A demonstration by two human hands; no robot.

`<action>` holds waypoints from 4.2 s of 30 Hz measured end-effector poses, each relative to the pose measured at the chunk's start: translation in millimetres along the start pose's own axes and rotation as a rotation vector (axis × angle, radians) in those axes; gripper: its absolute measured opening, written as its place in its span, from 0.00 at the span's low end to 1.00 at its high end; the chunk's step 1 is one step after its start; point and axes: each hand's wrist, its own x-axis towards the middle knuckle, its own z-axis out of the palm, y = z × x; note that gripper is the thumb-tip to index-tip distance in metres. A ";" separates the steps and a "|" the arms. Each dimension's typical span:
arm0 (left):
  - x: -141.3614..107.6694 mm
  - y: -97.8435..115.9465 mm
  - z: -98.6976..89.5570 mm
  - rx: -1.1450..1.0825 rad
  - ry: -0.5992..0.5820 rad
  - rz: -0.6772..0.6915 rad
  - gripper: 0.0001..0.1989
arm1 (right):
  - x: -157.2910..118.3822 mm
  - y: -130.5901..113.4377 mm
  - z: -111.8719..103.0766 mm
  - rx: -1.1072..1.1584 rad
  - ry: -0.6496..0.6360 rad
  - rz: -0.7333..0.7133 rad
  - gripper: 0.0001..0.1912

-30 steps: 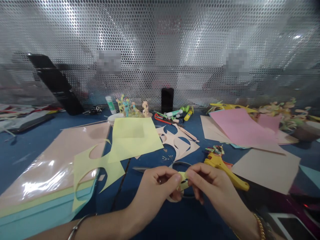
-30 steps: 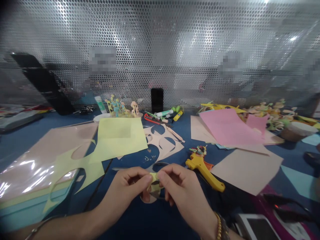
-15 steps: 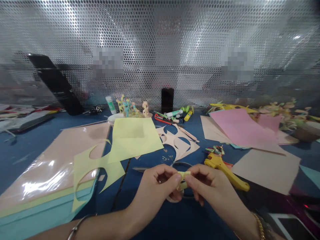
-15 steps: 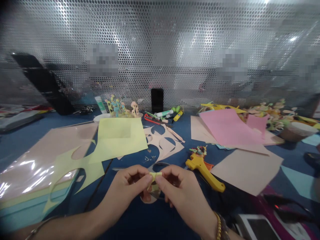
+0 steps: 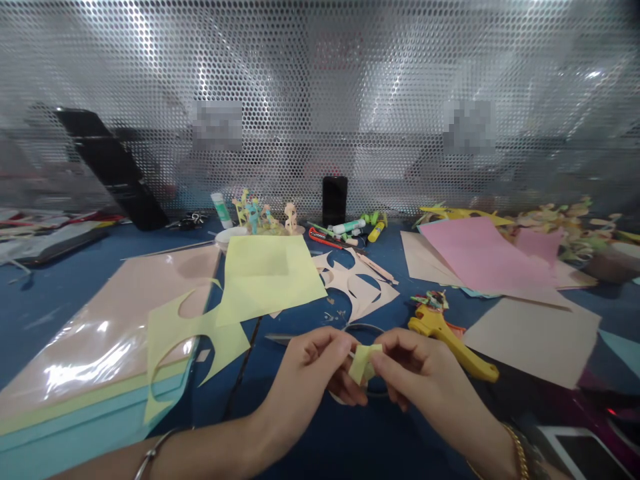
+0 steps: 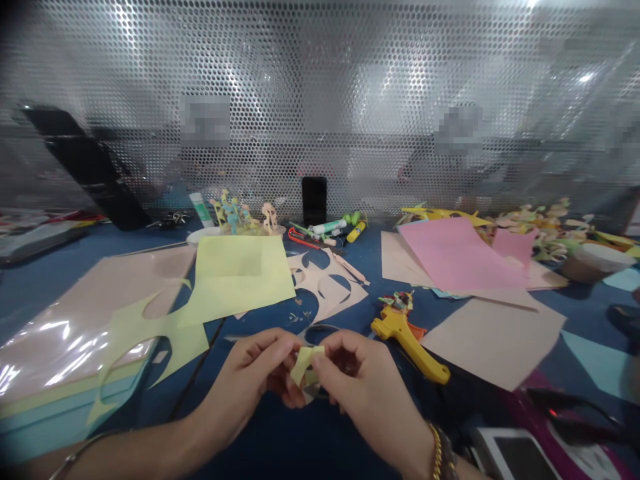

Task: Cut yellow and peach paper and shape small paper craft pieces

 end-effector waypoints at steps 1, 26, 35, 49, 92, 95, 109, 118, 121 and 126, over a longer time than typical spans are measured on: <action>0.0 0.6 0.1 0.009 0.000 0.004 0.14 | -0.3 -0.3 0.1 0.004 -0.002 -0.001 0.12; -0.3 0.6 0.9 0.053 0.009 0.036 0.12 | 1.9 1.7 -1.2 0.019 -0.023 0.002 0.13; -1.3 0.5 0.3 0.045 0.050 0.067 0.11 | 0.7 3.0 2.0 0.011 -0.091 0.001 0.11; -1.9 0.1 1.6 0.106 0.016 0.029 0.12 | 1.3 -1.3 -1.6 0.020 0.060 -0.043 0.16; -2.5 2.0 1.0 0.035 0.069 0.039 0.10 | 2.8 -1.5 -0.3 -0.004 0.001 -0.005 0.14; -3.0 2.3 0.8 0.051 0.074 0.057 0.09 | 3.4 -1.6 0.4 -0.003 0.012 -0.007 0.14; -2.7 0.9 2.1 0.077 0.095 0.023 0.08 | -3.8 -1.0 1.9 -0.127 0.125 -0.143 0.10; -3.8 3.8 2.3 0.034 0.098 0.042 0.07 | 1.4 1.1 -1.5 0.067 0.022 -0.058 0.17; -3.7 4.0 2.4 0.030 0.093 0.023 0.08 | 5.0 4.0 -0.5 0.087 -0.019 -0.013 0.16; -3.5 2.3 2.5 0.034 0.094 0.017 0.08 | 3.6 3.1 2.1 0.076 -0.027 -0.003 0.16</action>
